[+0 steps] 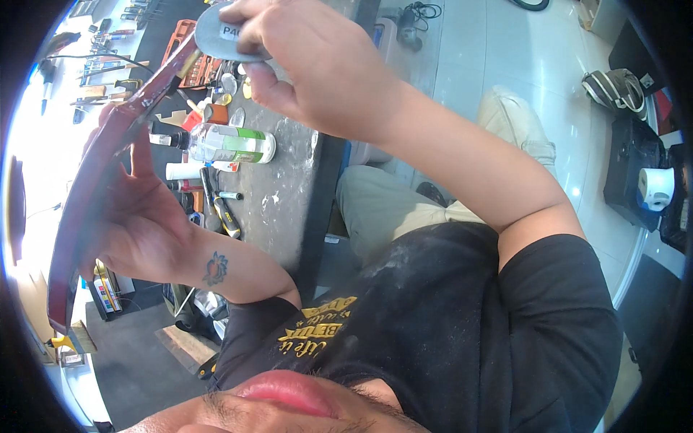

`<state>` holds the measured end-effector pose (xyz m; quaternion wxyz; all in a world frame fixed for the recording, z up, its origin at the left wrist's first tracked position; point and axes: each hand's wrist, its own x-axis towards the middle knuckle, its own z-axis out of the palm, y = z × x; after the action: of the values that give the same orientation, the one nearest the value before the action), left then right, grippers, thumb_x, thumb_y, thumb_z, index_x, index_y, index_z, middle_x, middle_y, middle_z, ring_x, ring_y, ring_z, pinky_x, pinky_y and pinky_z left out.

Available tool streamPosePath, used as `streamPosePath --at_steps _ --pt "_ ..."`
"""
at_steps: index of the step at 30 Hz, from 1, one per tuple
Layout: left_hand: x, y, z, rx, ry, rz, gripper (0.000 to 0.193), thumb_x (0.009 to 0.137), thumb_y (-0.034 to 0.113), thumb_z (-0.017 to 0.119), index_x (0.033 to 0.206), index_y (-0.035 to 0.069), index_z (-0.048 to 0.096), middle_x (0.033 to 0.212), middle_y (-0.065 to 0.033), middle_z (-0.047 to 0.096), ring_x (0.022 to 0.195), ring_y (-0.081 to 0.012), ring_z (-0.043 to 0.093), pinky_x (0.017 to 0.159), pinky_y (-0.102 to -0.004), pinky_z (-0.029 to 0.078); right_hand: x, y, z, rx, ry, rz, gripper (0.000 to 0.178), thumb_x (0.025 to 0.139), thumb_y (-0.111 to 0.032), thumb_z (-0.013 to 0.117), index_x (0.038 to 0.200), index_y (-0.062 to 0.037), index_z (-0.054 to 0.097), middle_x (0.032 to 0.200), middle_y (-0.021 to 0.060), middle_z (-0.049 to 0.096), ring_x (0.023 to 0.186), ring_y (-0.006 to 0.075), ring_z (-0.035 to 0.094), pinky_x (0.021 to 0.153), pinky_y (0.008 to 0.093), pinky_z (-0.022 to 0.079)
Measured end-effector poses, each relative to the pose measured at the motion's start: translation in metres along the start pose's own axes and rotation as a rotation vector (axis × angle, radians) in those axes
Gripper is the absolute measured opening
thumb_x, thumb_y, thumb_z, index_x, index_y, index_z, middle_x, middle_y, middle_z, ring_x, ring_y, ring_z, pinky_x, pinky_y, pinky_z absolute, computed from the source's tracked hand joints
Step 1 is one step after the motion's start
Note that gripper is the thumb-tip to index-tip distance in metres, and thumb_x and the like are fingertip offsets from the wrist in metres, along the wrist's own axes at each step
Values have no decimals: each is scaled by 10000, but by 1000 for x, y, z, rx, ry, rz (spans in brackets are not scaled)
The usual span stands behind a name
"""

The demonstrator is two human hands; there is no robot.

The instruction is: The person polishes the neck and headstock of a red electric guitar using a circular pad and a cloth.

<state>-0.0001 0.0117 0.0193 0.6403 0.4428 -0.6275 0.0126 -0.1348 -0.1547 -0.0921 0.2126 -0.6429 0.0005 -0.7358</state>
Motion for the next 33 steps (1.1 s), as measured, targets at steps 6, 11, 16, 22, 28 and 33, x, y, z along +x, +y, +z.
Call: streamPosePath --at_steps 6,11,16,22,28,33 --pt "0 -1 -13 -226 -72 -12 874 940 645 660 1391 -101 598 1394 -343 613 1389 -503 532 1111 -660 482 -6 28 18 -165 75 -140 505 834 22 744 1334 -39 700 1298 170 728 1269 364 664 1025 441 542" --pt "-2 1 -8 -221 -43 -13 875 941 645 654 1398 -99 591 1396 -347 609 1390 -505 529 1090 -644 510 -13 41 28 -216 108 -232 548 871 57 676 1385 -129 714 1375 121 715 1389 315 604 1166 449 411" --pt "-1 4 -1 -111 3 -14 921 951 681 599 1413 -115 566 1379 -398 588 1379 -496 543 1075 -629 529 -20 35 25 -385 45 -234 568 884 86 652 1401 -143 704 1353 104 727 1411 324 586 1226 446 313" --pt "2 2 -5 -233 -57 -4 988 940 718 576 1406 -152 545 1372 -417 578 1371 -501 546 1082 -602 534 13 72 36 -446 286 -499 466 923 27 656 1352 -136 737 1366 109 717 1395 373 592 1207 434 325" --pt "0 -4 3 -261 27 0 1012 932 734 573 1404 -161 540 1349 -426 587 1376 -507 538 1074 -613 534 -15 22 20 -304 42 -123 558 881 63 650 1389 -158 718 1411 75 700 1470 334 522 1254 424 232" --pt "-1 2 -7 -412 -12 -36 994 931 726 591 1387 -156 564 1363 -403 595 1404 -509 510 1102 -631 499 -9 5 24 -348 4 -60 512 905 62 610 1351 -152 744 1396 86 710 1467 330 528 1230 456 260"
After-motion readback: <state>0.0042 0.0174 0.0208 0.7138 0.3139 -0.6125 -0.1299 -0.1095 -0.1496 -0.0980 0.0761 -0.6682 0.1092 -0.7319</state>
